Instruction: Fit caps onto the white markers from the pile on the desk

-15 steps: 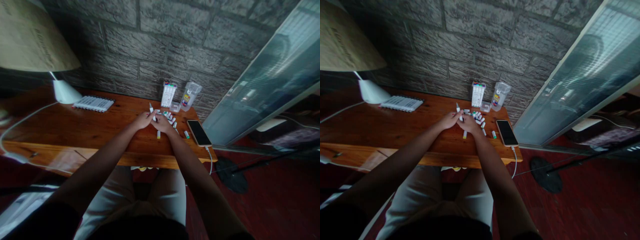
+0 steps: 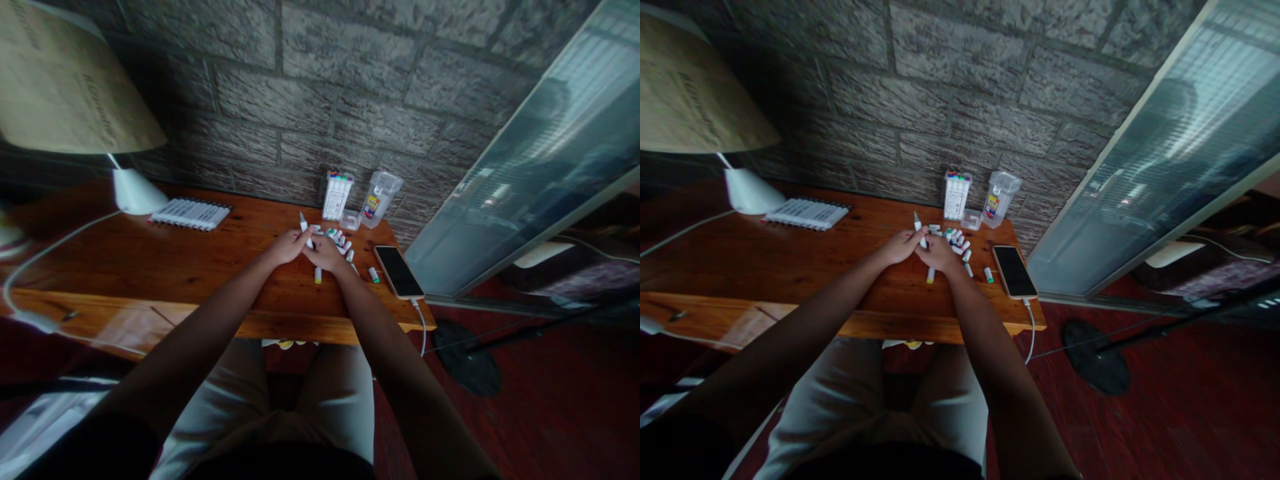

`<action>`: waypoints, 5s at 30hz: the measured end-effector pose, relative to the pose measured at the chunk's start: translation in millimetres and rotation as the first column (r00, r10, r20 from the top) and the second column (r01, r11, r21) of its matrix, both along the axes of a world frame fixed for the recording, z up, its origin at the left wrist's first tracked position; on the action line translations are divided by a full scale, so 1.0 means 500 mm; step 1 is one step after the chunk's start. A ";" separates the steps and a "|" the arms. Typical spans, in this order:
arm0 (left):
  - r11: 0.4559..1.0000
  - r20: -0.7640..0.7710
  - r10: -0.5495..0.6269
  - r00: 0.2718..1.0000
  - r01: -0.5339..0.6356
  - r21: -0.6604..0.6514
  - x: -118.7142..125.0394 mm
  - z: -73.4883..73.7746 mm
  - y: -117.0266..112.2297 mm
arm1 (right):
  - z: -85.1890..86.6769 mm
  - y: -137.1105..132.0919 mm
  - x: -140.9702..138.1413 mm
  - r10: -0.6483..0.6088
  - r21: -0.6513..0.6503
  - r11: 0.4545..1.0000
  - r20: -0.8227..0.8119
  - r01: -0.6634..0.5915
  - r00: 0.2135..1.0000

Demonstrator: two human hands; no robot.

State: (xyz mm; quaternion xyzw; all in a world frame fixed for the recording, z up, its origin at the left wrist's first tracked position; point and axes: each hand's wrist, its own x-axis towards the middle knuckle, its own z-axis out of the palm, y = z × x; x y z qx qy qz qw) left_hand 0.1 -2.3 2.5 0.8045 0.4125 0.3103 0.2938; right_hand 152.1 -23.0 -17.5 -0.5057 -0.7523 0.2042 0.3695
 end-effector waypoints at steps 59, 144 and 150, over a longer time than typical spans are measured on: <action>0.905 0.591 0.146 0.794 0.133 -0.403 0.016 0.014 0.007 | -0.003 -0.208 -0.002 -0.132 -0.078 0.990 -0.249 0.116 0.960; 0.818 0.297 -0.371 0.880 0.461 -0.345 0.022 0.008 -0.028 | 0.034 -0.217 0.005 -0.256 0.031 0.963 -0.225 0.269 0.940; 0.810 0.328 -0.353 0.876 0.462 -0.362 0.021 0.011 -0.031 | 0.029 -0.217 0.010 -0.283 0.018 0.956 -0.213 0.294 0.935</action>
